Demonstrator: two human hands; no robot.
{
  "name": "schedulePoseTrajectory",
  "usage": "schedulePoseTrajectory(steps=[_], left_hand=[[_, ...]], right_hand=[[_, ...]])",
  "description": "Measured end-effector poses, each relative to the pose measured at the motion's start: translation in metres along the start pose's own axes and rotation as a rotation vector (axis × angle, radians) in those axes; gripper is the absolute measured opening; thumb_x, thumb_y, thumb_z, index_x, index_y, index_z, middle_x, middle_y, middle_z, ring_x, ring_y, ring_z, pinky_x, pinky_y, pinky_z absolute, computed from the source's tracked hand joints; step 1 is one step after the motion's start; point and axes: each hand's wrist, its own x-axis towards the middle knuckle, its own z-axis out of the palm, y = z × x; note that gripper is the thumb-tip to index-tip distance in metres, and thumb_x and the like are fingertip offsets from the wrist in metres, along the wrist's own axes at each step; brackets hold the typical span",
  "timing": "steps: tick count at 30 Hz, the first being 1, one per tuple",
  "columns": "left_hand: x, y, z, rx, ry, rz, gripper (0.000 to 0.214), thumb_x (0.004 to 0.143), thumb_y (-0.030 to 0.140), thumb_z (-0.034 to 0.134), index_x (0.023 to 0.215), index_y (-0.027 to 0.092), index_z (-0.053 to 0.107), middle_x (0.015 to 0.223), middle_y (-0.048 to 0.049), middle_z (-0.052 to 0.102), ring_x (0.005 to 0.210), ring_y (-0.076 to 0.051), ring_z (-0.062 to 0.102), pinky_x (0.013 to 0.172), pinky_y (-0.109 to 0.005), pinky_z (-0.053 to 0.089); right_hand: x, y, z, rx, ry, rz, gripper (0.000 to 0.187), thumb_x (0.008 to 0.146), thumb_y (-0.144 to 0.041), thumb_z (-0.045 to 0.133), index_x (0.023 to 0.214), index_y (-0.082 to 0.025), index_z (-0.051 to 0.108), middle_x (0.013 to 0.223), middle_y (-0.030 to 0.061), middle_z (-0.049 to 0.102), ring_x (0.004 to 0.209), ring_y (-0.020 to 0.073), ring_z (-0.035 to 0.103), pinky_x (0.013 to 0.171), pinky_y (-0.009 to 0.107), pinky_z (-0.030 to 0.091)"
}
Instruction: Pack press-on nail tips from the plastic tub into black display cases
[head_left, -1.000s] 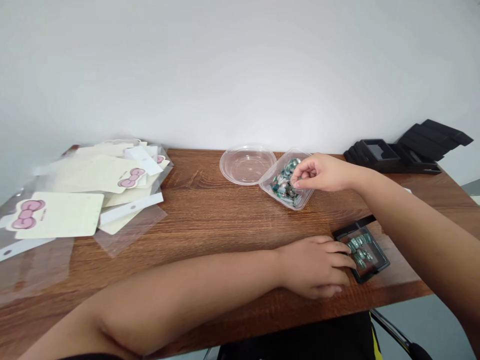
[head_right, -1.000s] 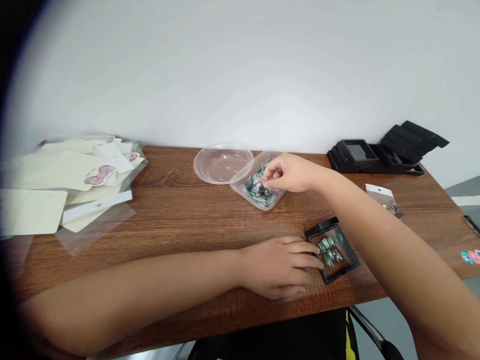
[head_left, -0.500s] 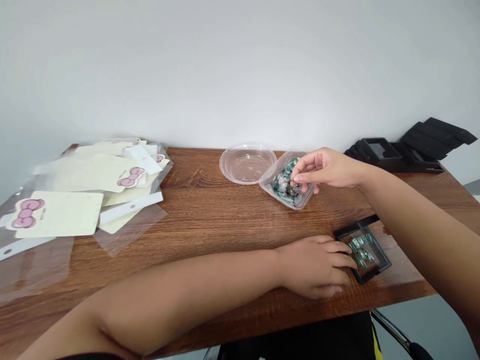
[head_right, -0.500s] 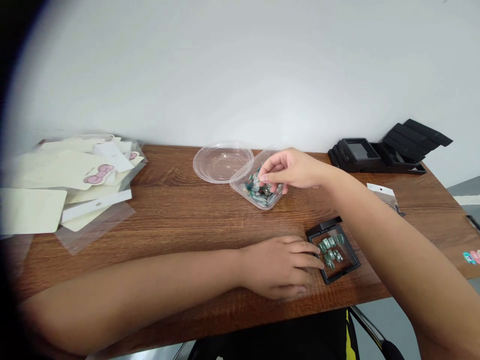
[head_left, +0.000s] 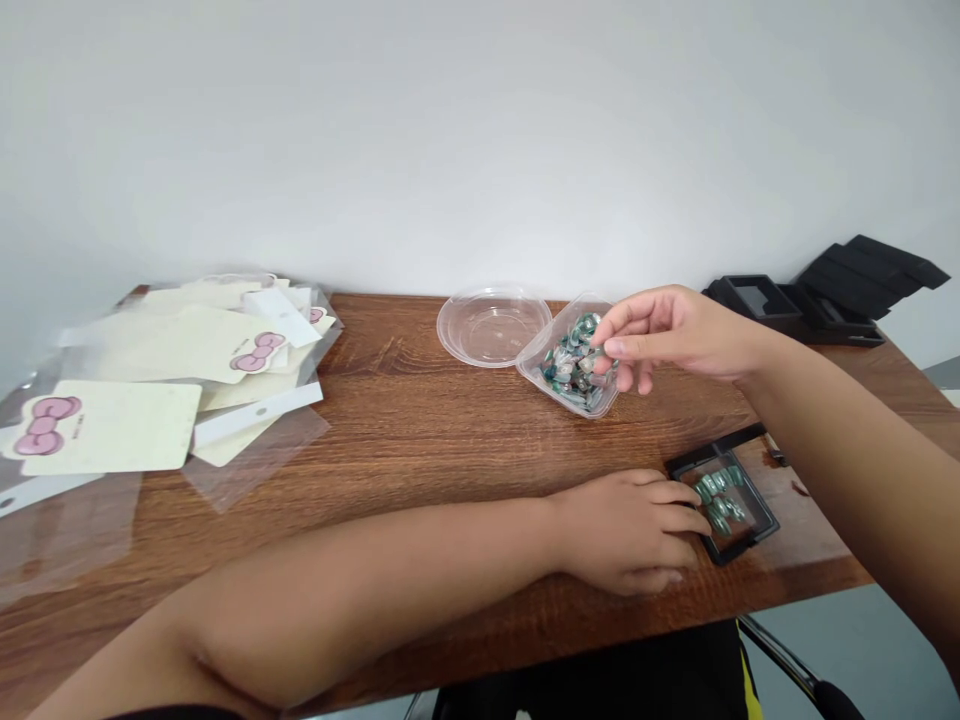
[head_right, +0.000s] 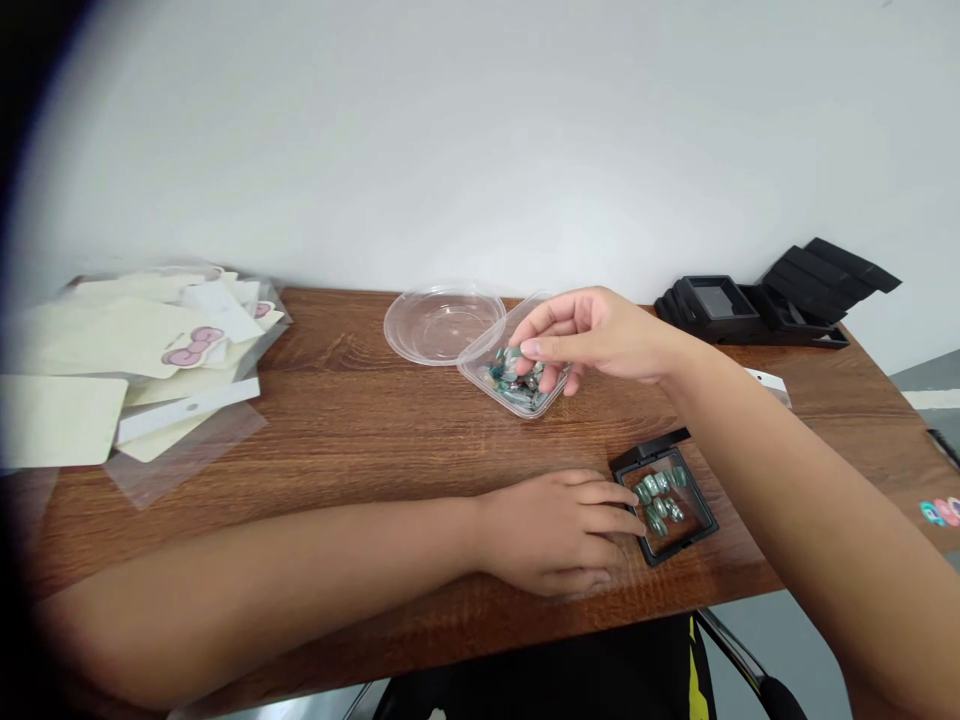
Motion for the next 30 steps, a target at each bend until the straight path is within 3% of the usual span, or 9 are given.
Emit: schedulePoseTrajectory(steps=[7, 11, 15, 18, 23, 26, 30], left_hand=[[-0.001, 0.000, -0.001, -0.030, 0.000, -0.002, 0.022, 0.099, 0.035, 0.056, 0.108, 0.023, 0.072, 0.143, 0.0000, 0.061, 0.139, -0.024, 0.048, 0.115, -0.039, 0.037], [-0.001, -0.001, -0.003, -0.072, -0.011, -0.023, 0.021, 0.101, 0.034, 0.055, 0.106, 0.023, 0.072, 0.142, -0.0011, 0.062, 0.137, -0.024, 0.050, 0.115, -0.037, 0.038], [-0.001, -0.002, -0.004, -0.128, -0.012, -0.021, 0.022, 0.100, 0.032, 0.055, 0.108, 0.020, 0.071, 0.142, -0.0040, 0.062, 0.137, -0.025, 0.049, 0.113, -0.037, 0.041], [-0.002, -0.002, -0.002, -0.134, 0.008, -0.012, 0.022, 0.101, 0.031, 0.054, 0.109, 0.020, 0.071, 0.140, -0.0042, 0.063, 0.136, -0.024, 0.050, 0.112, -0.038, 0.041], [-0.003, -0.001, 0.001, -0.139, 0.032, -0.020, 0.022, 0.101, 0.030, 0.053, 0.108, 0.021, 0.071, 0.138, -0.0044, 0.065, 0.135, -0.023, 0.052, 0.112, -0.037, 0.041], [-0.003, -0.001, 0.000, -0.150, 0.039, -0.020, 0.022, 0.101, 0.029, 0.051, 0.109, 0.021, 0.070, 0.138, -0.0051, 0.065, 0.136, -0.024, 0.051, 0.114, -0.036, 0.039], [-0.003, -0.001, 0.000, -0.160, 0.039, -0.024, 0.021, 0.101, 0.028, 0.052, 0.110, 0.020, 0.069, 0.138, -0.0051, 0.064, 0.136, -0.024, 0.051, 0.115, -0.037, 0.037]], right_hand=[[-0.066, -0.009, 0.027, 0.238, 0.270, -0.032, 0.023, 0.070, -0.042, 0.086, 0.081, -0.024, 0.076, 0.077, 0.0010, 0.078, 0.048, 0.0126, 0.066, 0.044, 0.024, 0.054], [-0.097, -0.010, 0.045, 0.411, 0.296, -0.052, 0.020, 0.074, -0.044, 0.084, 0.078, -0.028, 0.072, 0.076, -0.0009, 0.078, 0.046, 0.0131, 0.067, 0.041, 0.022, 0.053], [-0.120, -0.002, 0.057, 0.391, 0.334, -0.002, 0.033, 0.072, -0.055, 0.083, 0.079, -0.027, 0.067, 0.067, 0.0010, 0.073, 0.046, 0.0168, 0.067, 0.040, 0.025, 0.052], [-0.142, 0.018, 0.058, 0.332, 0.436, 0.022, 0.036, 0.072, -0.058, 0.082, 0.078, -0.027, 0.065, 0.067, 0.0031, 0.073, 0.044, 0.0174, 0.065, 0.037, 0.025, 0.051], [-0.183, 0.076, 0.044, 0.256, 0.822, 0.064, 0.036, 0.070, -0.054, 0.084, 0.078, -0.023, 0.068, 0.085, 0.0095, 0.077, 0.057, 0.0183, 0.070, 0.043, 0.025, 0.056], [-0.202, 0.109, 0.038, 0.199, 0.967, 0.131, 0.033, 0.065, -0.050, 0.088, 0.075, -0.022, 0.073, 0.094, 0.0099, 0.075, 0.066, 0.0175, 0.068, 0.043, 0.022, 0.054], [-0.208, 0.133, 0.041, 0.174, 1.033, 0.159, 0.033, 0.063, -0.049, 0.089, 0.075, -0.022, 0.075, 0.070, 0.0027, 0.067, 0.050, 0.0115, 0.054, 0.038, 0.022, 0.045]])
